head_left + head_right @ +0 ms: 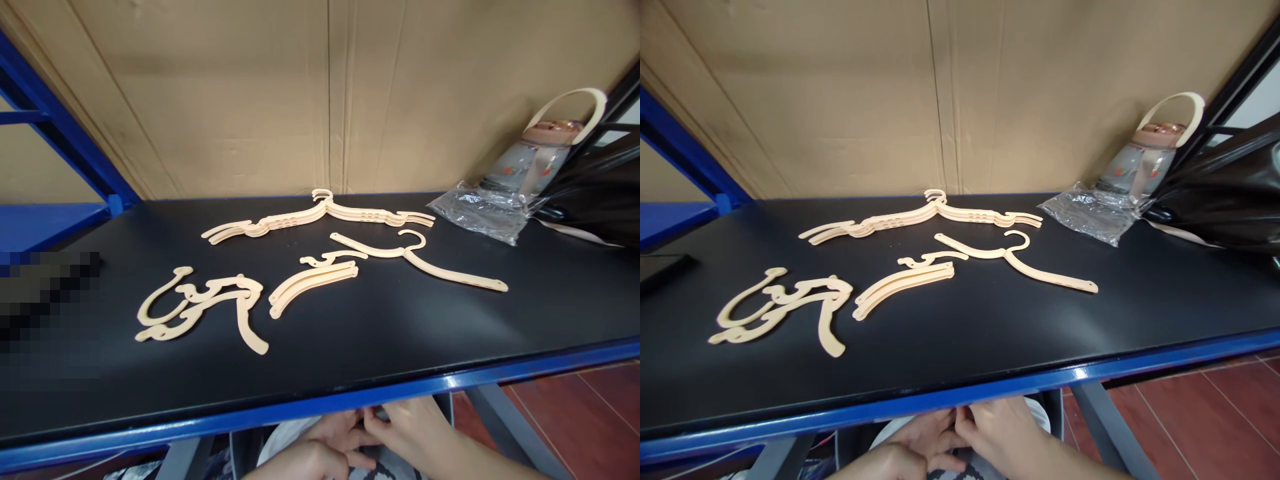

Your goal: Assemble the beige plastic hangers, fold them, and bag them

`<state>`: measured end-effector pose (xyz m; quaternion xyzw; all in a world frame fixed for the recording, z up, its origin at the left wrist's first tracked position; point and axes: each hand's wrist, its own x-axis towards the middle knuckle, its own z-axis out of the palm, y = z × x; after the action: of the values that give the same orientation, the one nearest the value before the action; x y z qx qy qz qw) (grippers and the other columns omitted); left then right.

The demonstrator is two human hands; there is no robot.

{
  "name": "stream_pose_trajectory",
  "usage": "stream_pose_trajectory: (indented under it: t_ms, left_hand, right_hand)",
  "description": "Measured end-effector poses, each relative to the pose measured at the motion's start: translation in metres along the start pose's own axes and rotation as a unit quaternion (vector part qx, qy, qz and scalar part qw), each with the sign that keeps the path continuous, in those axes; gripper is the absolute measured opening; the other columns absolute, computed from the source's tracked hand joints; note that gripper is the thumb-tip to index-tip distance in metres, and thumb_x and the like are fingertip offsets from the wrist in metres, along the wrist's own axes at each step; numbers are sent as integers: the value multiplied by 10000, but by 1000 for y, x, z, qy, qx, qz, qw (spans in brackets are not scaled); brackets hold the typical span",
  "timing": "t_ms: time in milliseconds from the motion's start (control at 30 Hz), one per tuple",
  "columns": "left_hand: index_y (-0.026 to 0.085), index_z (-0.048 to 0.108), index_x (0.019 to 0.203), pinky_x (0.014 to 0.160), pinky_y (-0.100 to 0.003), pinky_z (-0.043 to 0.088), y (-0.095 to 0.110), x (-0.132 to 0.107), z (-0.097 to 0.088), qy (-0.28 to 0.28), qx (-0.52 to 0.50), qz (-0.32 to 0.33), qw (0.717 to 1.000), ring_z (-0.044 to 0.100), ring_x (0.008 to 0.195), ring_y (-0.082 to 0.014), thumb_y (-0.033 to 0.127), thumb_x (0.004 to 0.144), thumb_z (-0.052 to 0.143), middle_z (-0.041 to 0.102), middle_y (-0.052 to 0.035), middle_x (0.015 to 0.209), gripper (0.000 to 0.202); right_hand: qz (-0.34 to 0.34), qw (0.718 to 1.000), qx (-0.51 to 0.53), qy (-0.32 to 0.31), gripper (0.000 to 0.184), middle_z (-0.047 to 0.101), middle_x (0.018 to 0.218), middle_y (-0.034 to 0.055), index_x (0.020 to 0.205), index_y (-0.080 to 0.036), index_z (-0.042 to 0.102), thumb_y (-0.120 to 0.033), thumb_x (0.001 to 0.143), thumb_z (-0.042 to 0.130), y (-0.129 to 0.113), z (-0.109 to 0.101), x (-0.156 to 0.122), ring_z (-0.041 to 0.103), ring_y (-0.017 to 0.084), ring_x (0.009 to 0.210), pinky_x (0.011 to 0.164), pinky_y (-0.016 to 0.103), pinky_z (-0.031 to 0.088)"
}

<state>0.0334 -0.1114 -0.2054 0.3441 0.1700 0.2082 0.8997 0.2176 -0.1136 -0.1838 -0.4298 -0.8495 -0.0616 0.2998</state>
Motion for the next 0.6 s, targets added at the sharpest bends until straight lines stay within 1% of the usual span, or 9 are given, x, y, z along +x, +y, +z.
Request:
stream_pose_trajectory:
  t_ms: [33, 100, 167, 200, 267, 333, 433, 500, 600]
  left_hand:
    - [294, 545, 1322, 932, -317, 382, -4, 2, -5, -5, 9, -4, 1000, 462, 1285, -280, 68, 668, 595, 444, -37, 1435, 693]
    - [312, 548, 1317, 914, -308, 387, -9, 4, -13, -13, 23, -13, 1000, 449, 1297, -294, 50, 601, 624, 444, -28, 1438, 766]
    - [317, 578, 1286, 900, -307, 398, -10, 4, -16, -15, 22, -20, 999, 445, 1299, -306, 26, 548, 626, 448, -24, 1439, 795]
    - [308, 595, 1268, 901, -312, 401, -9, 3, -14, -5, 15, -17, 1000, 446, 1297, -309, 20, 540, 618, 459, -27, 1433, 784]
    - [276, 612, 1251, 915, -327, 400, -5, 1, -8, 36, -7, 1, 999, 453, 1291, -308, 22, 550, 585, 487, -39, 1413, 746]
    - [249, 589, 1279, 922, -335, 396, 3, -3, 4, 75, -21, 14, 997, 450, 1287, -309, 1, 518, 547, 509, -51, 1394, 802]
    - [238, 553, 1316, 912, -324, 392, 19, -8, 22, 100, -26, -6, 995, 451, 1268, -301, -18, 445, 504, 571, -51, 1322, 909]
    - [216, 596, 1267, 940, -329, 378, 29, -10, 31, 110, -37, -12, 993, 434, 1276, -296, -4, 439, 492, 603, -48, 1277, 863]
    - [170, 693, 1107, 1000, -346, 350, 38, -12, 39, 111, -60, -14, 992, 406, 1292, -292, 17, 476, 485, 613, -48, 1254, 681]
  right_hand:
    - [18, 1000, 11, -8, 221, 612, 575, 27, 679, -211, 587, -204, 851, 449, -1, -1, 1, 538, 170, 554, 571, 240, 416]
    - [36, 998, 35, -22, 216, 621, 597, 35, 685, -208, 600, -200, 834, 443, -3, -2, 4, 550, 173, 566, 586, 241, 427]
    - [47, 997, 58, -25, 223, 635, 626, 37, 693, -208, 615, -183, 818, 432, -3, -4, 6, 570, 171, 593, 597, 231, 430]
    - [54, 996, 67, -28, 226, 641, 636, 33, 694, -210, 618, -179, 812, 428, -3, -5, 6, 573, 166, 597, 597, 225, 429]
    - [66, 994, 78, -40, 221, 647, 646, 25, 695, -218, 618, -184, 806, 430, -2, -6, 7, 570, 157, 591, 588, 217, 421]
    - [70, 993, 78, -44, 216, 633, 617, 18, 680, -220, 605, -200, 802, 428, -1, -8, 7, 552, 153, 561, 563, 218, 406]
    - [82, 991, 90, -60, 188, 563, 518, -9, 641, -223, 567, -217, 773, 434, -1, -9, 6, 492, 135, 478, 511, 222, 367]
    - [98, 986, 103, -84, 143, 541, 497, -25, 614, -223, 531, -214, 739, 461, -1, -10, 6, 475, 128, 456, 496, 227, 353]
    - [129, 974, 132, -133, 103, 588, 552, -30, 621, -219, 514, -180, 715, 496, -2, -13, 8, 524, 130, 497, 500, 219, 370]
